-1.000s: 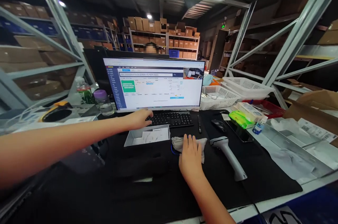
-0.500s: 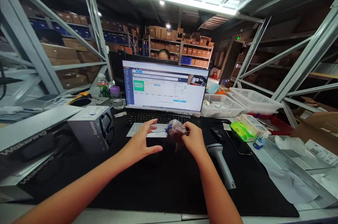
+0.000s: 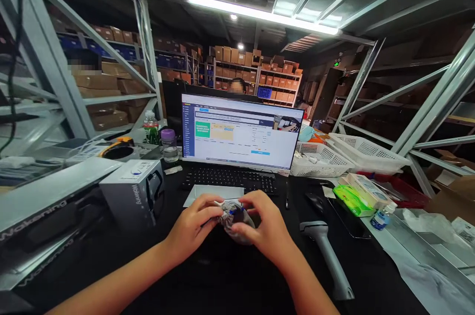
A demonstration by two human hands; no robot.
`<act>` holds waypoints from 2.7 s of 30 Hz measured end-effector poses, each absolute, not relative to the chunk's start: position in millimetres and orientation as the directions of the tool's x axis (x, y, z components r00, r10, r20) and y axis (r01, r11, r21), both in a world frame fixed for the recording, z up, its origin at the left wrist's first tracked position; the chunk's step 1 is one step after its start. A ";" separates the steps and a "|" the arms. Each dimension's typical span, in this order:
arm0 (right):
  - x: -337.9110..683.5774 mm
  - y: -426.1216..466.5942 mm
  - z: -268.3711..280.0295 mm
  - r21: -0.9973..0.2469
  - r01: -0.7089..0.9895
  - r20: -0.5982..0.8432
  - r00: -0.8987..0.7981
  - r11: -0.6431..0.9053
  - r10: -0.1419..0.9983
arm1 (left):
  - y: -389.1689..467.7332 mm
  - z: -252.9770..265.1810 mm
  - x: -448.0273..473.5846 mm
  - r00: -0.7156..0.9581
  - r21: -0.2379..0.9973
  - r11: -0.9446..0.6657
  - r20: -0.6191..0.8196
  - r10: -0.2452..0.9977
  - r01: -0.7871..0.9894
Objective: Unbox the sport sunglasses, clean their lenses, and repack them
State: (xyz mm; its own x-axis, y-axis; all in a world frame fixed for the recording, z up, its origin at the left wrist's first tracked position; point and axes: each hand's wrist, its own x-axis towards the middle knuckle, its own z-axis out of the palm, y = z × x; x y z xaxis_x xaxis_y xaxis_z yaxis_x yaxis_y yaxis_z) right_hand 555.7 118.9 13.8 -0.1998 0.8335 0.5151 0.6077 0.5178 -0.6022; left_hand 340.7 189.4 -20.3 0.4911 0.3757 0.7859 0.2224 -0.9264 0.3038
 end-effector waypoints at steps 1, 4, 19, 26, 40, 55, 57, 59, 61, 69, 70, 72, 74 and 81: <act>557.9 117.2 21.2 -0.603 0.589 0.503 -0.242 0.538 0.830 | 191.1 -17.9 340.3 0.510 0.299 -0.931 0.779 0.365 0.209; 556.3 119.7 37.4 -0.604 0.574 0.395 -0.387 0.553 0.833 | 194.9 -7.2 340.2 0.578 0.334 -0.931 0.736 0.354 0.144; 568.6 157.0 55.1 -0.280 0.680 0.343 -0.588 0.678 0.732 | 213.0 54.1 286.4 0.766 0.350 -0.891 0.472 0.436 0.291; 535.3 163.2 27.4 0.054 0.738 0.871 -0.364 0.673 0.329 | 222.5 4.8 317.6 0.419 0.610 -0.756 0.638 0.646 0.238; 529.8 153.6 34.5 -0.269 0.711 0.828 -0.175 0.650 0.533 | 215.2 -15.2 326.0 0.271 0.309 -0.833 0.844 0.463 0.460; 541.8 154.2 36.3 -0.325 0.729 0.668 -0.273 0.602 0.692 | 214.0 -3.0 325.2 0.567 0.620 -0.700 0.452 0.689 0.355; 553.7 152.8 40.0 -0.404 0.679 0.746 -0.143 0.613 0.650 | 216.0 1.4 325.7 0.545 0.685 -0.621 0.376 0.749 0.381; 565.4 150.9 41.8 -0.517 0.618 0.751 -0.006 0.593 0.660 | 217.3 5.1 326.5 0.564 0.768 -0.563 0.331 0.757 0.304; 573.7 150.6 40.3 -0.657 0.511 0.686 0.100 0.554 0.721 | 217.5 6.7 327.9 0.592 0.884 -0.449 0.294 0.751 0.131; 572.9 157.5 29.7 -0.737 0.537 0.631 0.333 0.410 0.701 | 221.2 -2.6 334.3 0.502 0.980 -0.098 0.174 0.847 -0.175; 574.3 158.9 30.0 -0.753 0.526 0.617 0.353 0.396 0.704 | 222.2 -3.8 334.9 0.499 0.980 -0.107 0.177 0.848 -0.166; 578.8 162.4 31.0 -0.802 0.452 0.565 0.361 0.391 0.742 | 223.2 -4.4 335.0 0.494 0.981 -0.144 0.189 0.849 -0.128; 583.4 165.0 32.9 -0.849 0.337 0.511 0.326 0.407 0.795 | 222.2 -1.1 332.2 0.484 0.977 -0.196 0.209 0.850 -0.077; 580.2 158.8 49.0 -0.827 0.323 0.553 0.315 0.461 0.772 | 229.0 47.5 280.9 0.278 0.392 -0.591 0.614 0.738 0.705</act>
